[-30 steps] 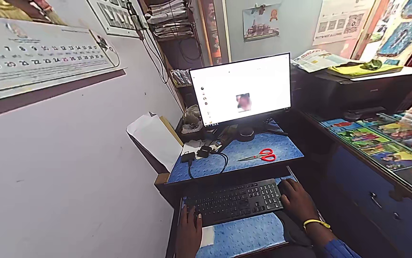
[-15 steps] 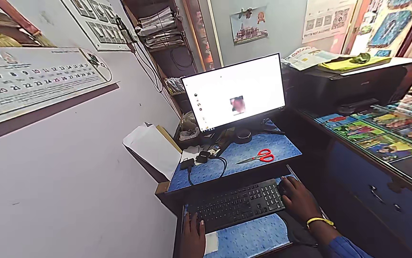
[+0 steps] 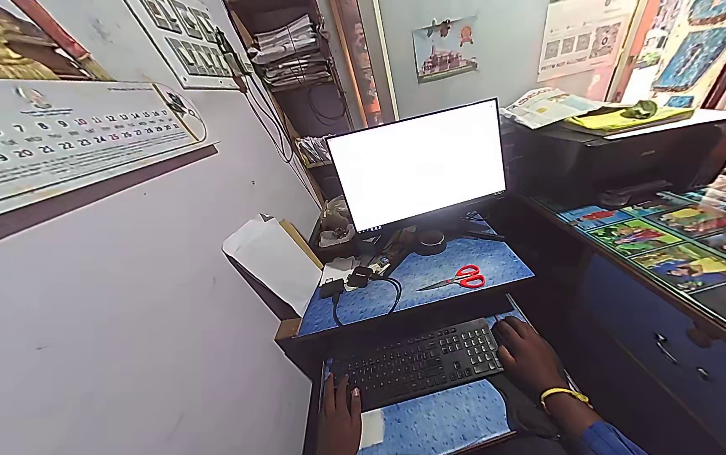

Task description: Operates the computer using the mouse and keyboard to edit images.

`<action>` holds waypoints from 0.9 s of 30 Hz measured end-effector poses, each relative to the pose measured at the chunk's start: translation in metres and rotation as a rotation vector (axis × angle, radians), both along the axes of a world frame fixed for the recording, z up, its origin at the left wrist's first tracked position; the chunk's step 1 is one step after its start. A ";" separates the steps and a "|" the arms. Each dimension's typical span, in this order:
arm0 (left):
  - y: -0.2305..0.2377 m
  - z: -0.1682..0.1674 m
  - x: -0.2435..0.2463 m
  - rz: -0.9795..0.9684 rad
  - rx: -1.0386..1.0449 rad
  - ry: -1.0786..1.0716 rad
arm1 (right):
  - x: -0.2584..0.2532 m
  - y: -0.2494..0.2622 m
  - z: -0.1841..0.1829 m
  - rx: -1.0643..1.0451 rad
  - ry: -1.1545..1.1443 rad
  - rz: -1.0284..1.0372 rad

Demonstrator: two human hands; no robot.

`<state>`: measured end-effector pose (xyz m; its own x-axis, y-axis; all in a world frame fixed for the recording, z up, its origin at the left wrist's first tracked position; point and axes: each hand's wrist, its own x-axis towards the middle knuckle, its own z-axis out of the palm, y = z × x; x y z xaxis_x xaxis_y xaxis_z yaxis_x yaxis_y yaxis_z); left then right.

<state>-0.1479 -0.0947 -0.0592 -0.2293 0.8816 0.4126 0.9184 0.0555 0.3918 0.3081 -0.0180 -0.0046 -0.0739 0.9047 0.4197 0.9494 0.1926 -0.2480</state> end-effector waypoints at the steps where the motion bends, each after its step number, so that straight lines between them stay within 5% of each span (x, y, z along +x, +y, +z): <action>1: 0.000 0.001 0.000 0.001 -0.004 -0.004 | 0.000 -0.001 0.001 -0.009 0.004 -0.006; 27: -0.003 0.007 0.001 -0.031 -0.039 -0.068 | -0.003 -0.002 0.003 -0.022 -0.010 -0.107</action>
<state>-0.1469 -0.0972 -0.0521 -0.2283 0.9037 0.3622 0.8914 0.0444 0.4511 0.3049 -0.0195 -0.0012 0.0197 0.9168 0.3989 0.9668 0.0843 -0.2413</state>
